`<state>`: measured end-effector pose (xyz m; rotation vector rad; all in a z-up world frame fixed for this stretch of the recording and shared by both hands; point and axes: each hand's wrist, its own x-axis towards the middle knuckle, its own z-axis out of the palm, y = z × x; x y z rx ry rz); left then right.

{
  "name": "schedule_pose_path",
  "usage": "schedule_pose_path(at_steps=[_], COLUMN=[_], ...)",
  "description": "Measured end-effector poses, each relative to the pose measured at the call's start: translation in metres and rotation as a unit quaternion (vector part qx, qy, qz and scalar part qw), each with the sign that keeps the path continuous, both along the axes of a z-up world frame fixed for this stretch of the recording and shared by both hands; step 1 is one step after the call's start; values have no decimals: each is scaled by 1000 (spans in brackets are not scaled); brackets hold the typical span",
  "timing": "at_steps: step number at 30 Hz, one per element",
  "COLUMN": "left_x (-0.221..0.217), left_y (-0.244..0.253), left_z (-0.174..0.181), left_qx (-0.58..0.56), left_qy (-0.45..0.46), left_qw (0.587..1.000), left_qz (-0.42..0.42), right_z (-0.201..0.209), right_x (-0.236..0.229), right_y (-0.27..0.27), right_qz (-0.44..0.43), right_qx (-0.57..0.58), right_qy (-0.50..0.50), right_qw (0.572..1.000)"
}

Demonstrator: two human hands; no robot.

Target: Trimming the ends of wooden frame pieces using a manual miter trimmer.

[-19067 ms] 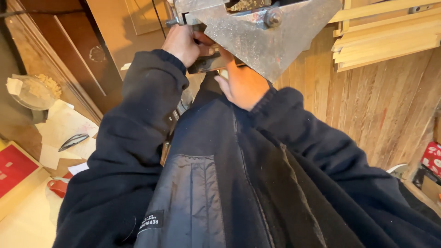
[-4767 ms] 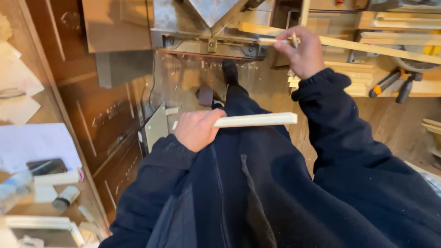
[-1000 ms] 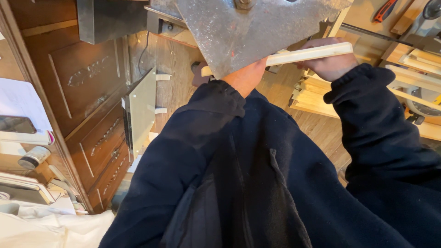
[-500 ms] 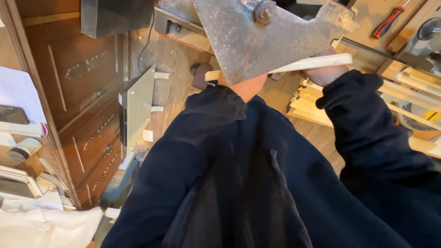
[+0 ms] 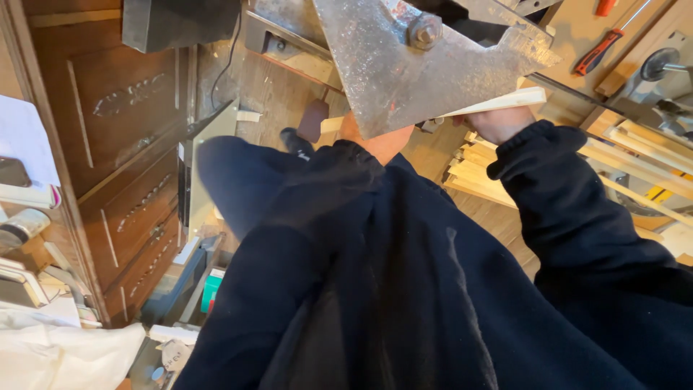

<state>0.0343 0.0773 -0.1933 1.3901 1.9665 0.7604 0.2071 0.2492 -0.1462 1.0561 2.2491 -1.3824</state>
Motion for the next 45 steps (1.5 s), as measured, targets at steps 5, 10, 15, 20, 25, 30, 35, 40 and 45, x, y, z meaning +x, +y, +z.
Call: schedule_pose_path(at_steps=[5, 10, 15, 20, 25, 30, 35, 40, 45], left_x=[15, 10, 1, 4, -8, -12, -21, -24, -25], left_y=[-6, -6, -2, -5, 0, -1, -3, -4, -1], left_z=[-22, -14, 12, 15, 22, 30, 33, 34, 33], left_qx=[17, 62, -11, -19, 18, 27, 73, 118, 139], left_qy=[-452, -549, -240, -232, -196, -86, 119, 265, 303], left_qw=[879, 815, 962, 962, 973, 991, 990, 956, 942], left_qz=[148, 174, 129, 143, 118, 100, 16, -45, -49], right_z=[3, -1, 0, -9, 9, -17, 23, 24, 29], right_x=[-2, -3, -3, 8, -10, 7, -31, -33, -37], right_y=[-4, -4, -4, -3, -3, 3, -10, -10, -7], right_qz=[27, 8, -9, 47, -10, 39, -57, -98, -100], right_qx=[40, 23, 8, 51, 20, 71, 5, -8, -6], right_qy=[19, 22, 27, 21, 40, -50, -128, -135, -138], right_qw=[999, 999, 1000, 997, 999, 996, 990, 986, 985])
